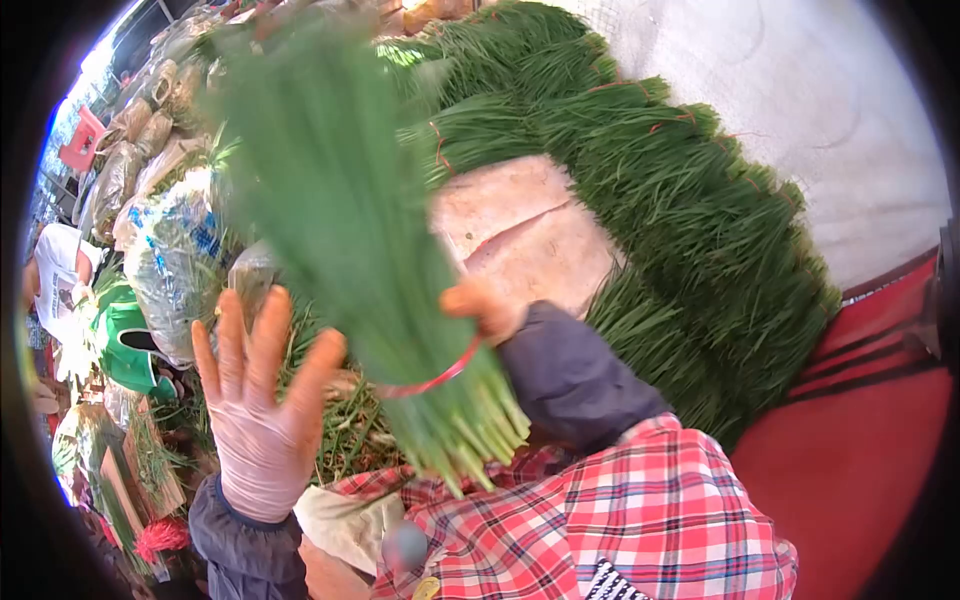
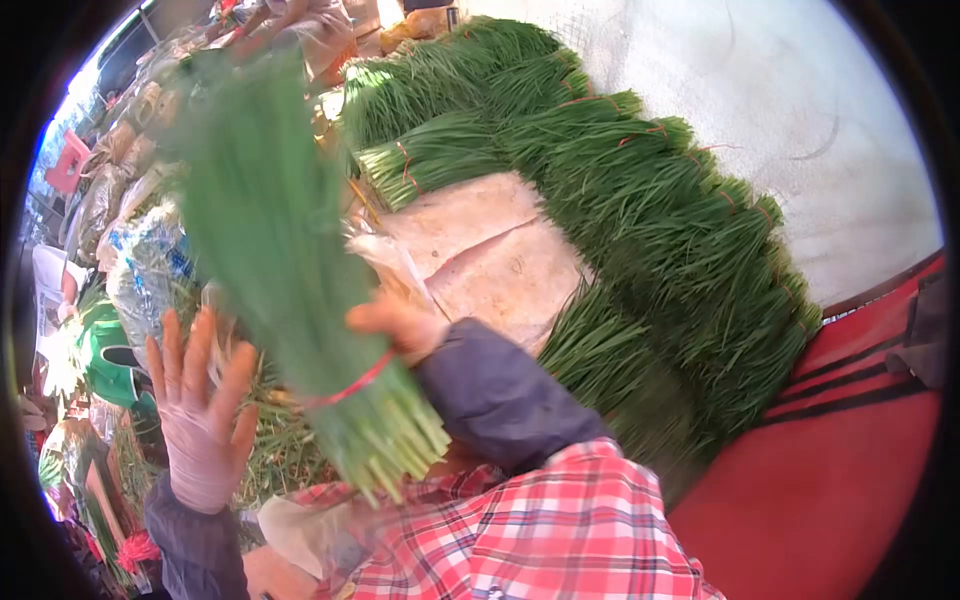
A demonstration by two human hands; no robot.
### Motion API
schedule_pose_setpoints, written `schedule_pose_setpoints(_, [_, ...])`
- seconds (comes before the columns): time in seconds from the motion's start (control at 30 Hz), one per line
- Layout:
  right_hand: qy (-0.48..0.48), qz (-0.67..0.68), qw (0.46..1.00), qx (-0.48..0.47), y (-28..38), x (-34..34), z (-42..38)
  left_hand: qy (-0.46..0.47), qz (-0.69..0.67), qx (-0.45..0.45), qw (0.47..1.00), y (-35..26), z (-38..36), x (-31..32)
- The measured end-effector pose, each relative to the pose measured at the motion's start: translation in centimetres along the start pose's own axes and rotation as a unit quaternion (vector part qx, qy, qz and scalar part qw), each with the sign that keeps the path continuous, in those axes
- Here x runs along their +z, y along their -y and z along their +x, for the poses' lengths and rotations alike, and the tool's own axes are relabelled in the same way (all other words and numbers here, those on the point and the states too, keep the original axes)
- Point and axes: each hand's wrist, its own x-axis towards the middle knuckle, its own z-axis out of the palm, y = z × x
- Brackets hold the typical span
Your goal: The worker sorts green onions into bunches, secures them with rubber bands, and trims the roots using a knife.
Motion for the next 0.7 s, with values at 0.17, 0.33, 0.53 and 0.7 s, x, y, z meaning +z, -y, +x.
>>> schedule_pose_setpoints(0.17, [-0.231, -0.252, 0.918, -0.2, 8.7, -7.7, -4.4, -0.015, -0.25, -0.127, 0.96, 2.4, -2.2, 6.8])
schedule_pose_setpoints(0.33, [-0.456, -0.232, 0.797, -0.32, 10.3, -16.8, -9.6, 0.096, -0.334, -0.206, 0.915, 2.8, -7.2, 11.8])
schedule_pose_setpoints(0.53, [-0.716, -0.281, 0.596, -0.231, 2.6, -33.6, -16.3, 0.231, -0.368, -0.291, 0.852, 1.7, -13.3, 16.4])
schedule_pose_setpoints(0.7, [-0.881, -0.183, 0.433, 0.054, -0.9, -35.4, -13.9, 0.288, -0.393, -0.37, 0.791, 0.3, -16.4, 18.5])
